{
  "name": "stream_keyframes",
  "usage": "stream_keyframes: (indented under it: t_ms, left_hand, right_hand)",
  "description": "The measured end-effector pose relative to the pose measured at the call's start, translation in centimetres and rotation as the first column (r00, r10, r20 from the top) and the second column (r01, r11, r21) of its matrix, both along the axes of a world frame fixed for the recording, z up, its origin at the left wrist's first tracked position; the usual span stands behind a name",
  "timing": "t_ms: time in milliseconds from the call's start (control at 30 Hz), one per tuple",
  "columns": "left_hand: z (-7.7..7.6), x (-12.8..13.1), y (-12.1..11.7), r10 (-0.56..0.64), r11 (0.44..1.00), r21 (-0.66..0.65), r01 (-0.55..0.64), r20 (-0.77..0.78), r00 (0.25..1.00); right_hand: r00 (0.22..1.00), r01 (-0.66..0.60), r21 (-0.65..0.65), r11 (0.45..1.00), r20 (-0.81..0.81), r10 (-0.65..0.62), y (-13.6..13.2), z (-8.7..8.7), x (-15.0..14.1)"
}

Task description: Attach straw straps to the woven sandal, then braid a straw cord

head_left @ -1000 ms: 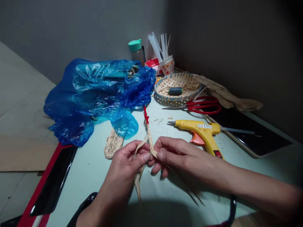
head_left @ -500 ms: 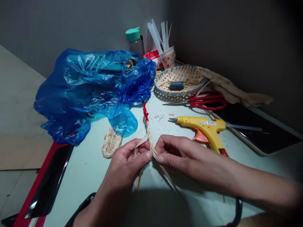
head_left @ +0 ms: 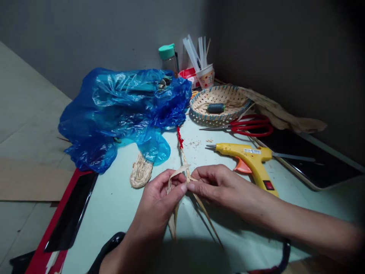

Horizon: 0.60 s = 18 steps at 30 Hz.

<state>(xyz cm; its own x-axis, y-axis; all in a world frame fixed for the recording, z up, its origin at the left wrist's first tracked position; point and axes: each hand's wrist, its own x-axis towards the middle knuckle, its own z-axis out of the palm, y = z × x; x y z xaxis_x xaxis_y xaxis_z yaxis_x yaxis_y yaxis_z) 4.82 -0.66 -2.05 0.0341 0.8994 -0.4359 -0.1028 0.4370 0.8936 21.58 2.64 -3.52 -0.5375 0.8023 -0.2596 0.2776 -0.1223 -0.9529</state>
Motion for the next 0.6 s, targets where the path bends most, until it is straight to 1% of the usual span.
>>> stream_keyframes:
  t_ms: [167, 267, 367, 500, 600]
  left_hand:
    - [0.4, -1.0, -0.5, 0.013, 1.0, 0.024, -0.014, 0.06, 0.998]
    - [0.8, -1.4, -0.8, -0.012, 1.0, 0.029, 0.011, 0.024, 1.0]
    - [1.0, -1.5, -1.0, -0.011, 0.999, 0.039, 0.012, -0.027, 1.0]
    - [0.8, -1.5, -0.9, 0.039, 0.998, 0.058, -0.033, -0.108, 0.993]
    - [0.9, -1.7, -0.9, 0.07, 0.997, 0.049, -0.065, -0.116, 0.991]
  right_hand:
    - [0.995, -0.006, -0.02, 1.0, -0.104, 0.004, 0.0, -0.1, 0.1]
    - [0.993, -0.009, -0.005, 1.0, -0.118, 0.008, 0.0, -0.2, 0.2]
    - [0.992, -0.016, -0.01, 1.0, -0.127, 0.014, 0.1, -0.2, 0.2]
    - [0.995, -0.027, 0.019, 0.999, -0.1, 0.029, 0.2, -0.2, 0.2]
    - [0.997, -0.027, 0.047, 0.999, -0.067, 0.03, 0.2, -0.1, 0.4]
